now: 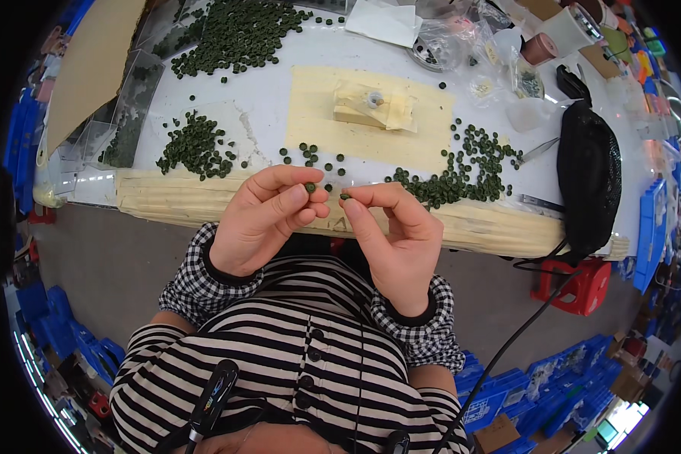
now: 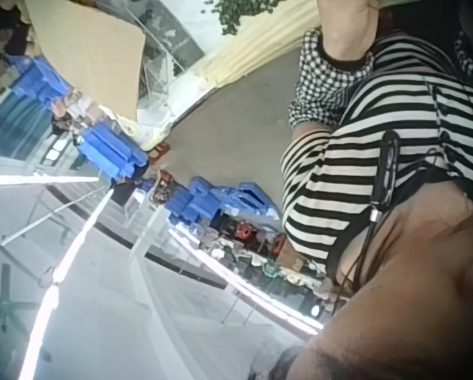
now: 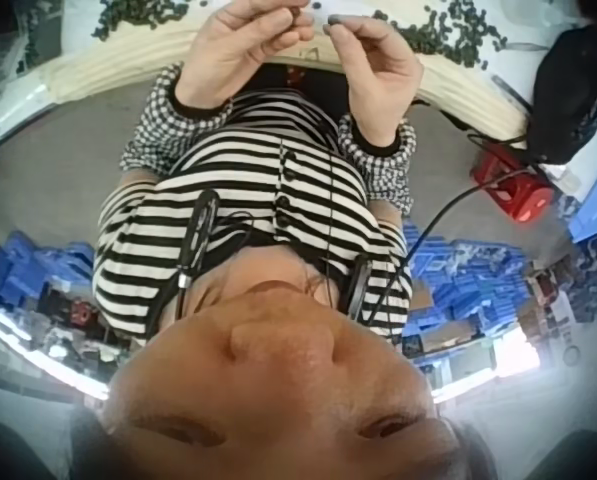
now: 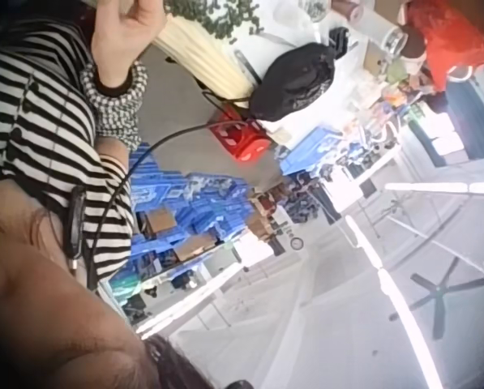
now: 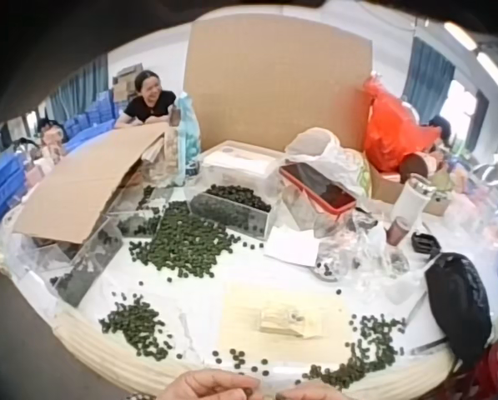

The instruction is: Assembling small green and black plastic toy parts at a workbench.

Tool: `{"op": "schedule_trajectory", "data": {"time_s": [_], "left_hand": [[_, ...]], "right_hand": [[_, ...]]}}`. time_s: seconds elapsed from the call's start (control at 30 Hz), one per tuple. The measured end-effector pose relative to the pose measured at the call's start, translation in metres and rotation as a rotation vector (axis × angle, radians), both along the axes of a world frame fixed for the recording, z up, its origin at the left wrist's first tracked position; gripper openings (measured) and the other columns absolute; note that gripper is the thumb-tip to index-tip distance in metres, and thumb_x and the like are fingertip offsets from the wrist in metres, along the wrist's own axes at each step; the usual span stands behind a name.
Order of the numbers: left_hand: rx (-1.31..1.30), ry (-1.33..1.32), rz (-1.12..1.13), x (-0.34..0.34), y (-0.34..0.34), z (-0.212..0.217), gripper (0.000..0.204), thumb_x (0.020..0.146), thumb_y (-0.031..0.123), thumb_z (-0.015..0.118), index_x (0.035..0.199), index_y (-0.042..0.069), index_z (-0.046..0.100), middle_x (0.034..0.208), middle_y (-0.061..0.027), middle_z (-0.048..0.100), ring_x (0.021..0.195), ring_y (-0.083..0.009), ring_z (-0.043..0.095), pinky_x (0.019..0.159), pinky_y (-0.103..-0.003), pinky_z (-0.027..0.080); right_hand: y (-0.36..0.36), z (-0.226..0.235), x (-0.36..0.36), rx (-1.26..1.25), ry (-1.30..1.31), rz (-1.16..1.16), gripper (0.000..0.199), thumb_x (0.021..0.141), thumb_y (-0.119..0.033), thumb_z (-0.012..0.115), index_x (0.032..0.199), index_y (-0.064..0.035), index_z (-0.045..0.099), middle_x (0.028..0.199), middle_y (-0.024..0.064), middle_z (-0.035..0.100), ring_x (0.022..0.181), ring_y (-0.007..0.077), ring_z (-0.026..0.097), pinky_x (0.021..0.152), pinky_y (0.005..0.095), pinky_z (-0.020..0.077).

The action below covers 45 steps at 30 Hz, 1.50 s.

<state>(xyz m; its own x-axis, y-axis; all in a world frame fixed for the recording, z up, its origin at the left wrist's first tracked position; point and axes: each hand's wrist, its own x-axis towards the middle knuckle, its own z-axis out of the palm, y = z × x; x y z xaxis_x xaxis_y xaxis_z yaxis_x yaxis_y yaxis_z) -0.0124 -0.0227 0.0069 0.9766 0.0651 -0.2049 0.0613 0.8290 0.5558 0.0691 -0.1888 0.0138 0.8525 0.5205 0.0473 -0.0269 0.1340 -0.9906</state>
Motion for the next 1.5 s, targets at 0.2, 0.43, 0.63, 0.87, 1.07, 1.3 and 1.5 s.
{"op": "schedule_trajectory", "data": {"time_s": [0.2,0.43,0.63,0.87,1.07,1.3,1.5], "left_hand": [[0.115,-0.016,0.030,0.000,-0.004,0.001,0.025,0.095,0.004,0.056,0.119,-0.003,0.059,0.107,-0.0135,0.066,0.098,-0.0163,0.066,0.088,-0.025,0.055],[0.384,0.026,0.068,-0.002,-0.007,0.008,0.023,0.094,0.002,0.057,0.115,-0.005,0.062,0.102,-0.0137,0.068,0.094,-0.0149,0.067,0.085,-0.024,0.055],[0.482,-0.006,0.116,-0.003,-0.010,0.008,0.024,0.092,-0.001,0.058,0.115,-0.004,0.063,0.102,-0.0141,0.069,0.092,-0.0143,0.067,0.083,-0.024,0.056],[0.564,-0.053,0.189,-0.004,-0.014,0.007,0.020,0.089,-0.004,0.061,0.109,-0.005,0.066,0.102,-0.0134,0.068,0.091,-0.0149,0.067,0.081,-0.023,0.056],[0.627,-0.050,0.206,-0.004,-0.015,0.006,0.021,0.090,-0.004,0.060,0.110,-0.005,0.065,0.103,-0.0136,0.068,0.092,-0.0152,0.067,0.082,-0.024,0.056],[0.549,0.028,0.120,-0.001,-0.009,0.009,0.022,0.092,0.001,0.060,0.112,-0.004,0.065,0.097,-0.0123,0.070,0.088,-0.0125,0.067,0.077,-0.022,0.056],[0.637,-0.011,0.142,0.001,-0.007,0.007,0.023,0.090,-0.001,0.061,0.112,-0.003,0.065,0.097,-0.0110,0.068,0.088,-0.0110,0.066,0.076,-0.021,0.054]], "right_hand": [[0.007,-0.001,0.000,-0.100,-0.371,-0.097,0.014,0.075,0.006,0.070,0.089,0.0017,0.068,0.084,0.0086,0.068,0.078,0.0186,0.062,0.071,0.0277,0.0469],[0.012,0.001,0.001,-0.151,-0.501,-0.132,0.017,0.070,0.008,0.071,0.085,0.0001,0.069,0.081,0.0087,0.068,0.075,0.0210,0.062,0.069,0.0297,0.0469],[0.015,0.000,0.000,-0.153,-0.536,-0.144,0.016,0.070,0.007,0.072,0.084,-0.0011,0.070,0.079,0.0079,0.067,0.073,0.0209,0.061,0.067,0.0299,0.0457],[0.016,0.002,-0.001,-0.177,-0.587,-0.165,0.016,0.070,0.006,0.074,0.084,-0.0014,0.070,0.076,0.0068,0.066,0.073,0.0202,0.058,0.065,0.0295,0.0445],[0.017,0.004,-0.002,-0.189,-0.664,-0.175,0.019,0.069,0.007,0.074,0.086,-0.0011,0.071,0.076,0.0068,0.065,0.072,0.0208,0.058,0.065,0.0291,0.0445],[0.016,0.007,-0.002,-0.234,-0.794,-0.135,0.023,0.068,0.008,0.073,0.089,-0.0010,0.071,0.076,0.0065,0.064,0.071,0.0216,0.056,0.063,0.0299,0.0449],[0.013,0.008,0.002,-0.228,-0.827,-0.086,0.028,0.068,0.006,0.074,0.094,-0.0016,0.073,0.077,0.0055,0.064,0.070,0.0210,0.056,0.065,0.0302,0.0452]]}}
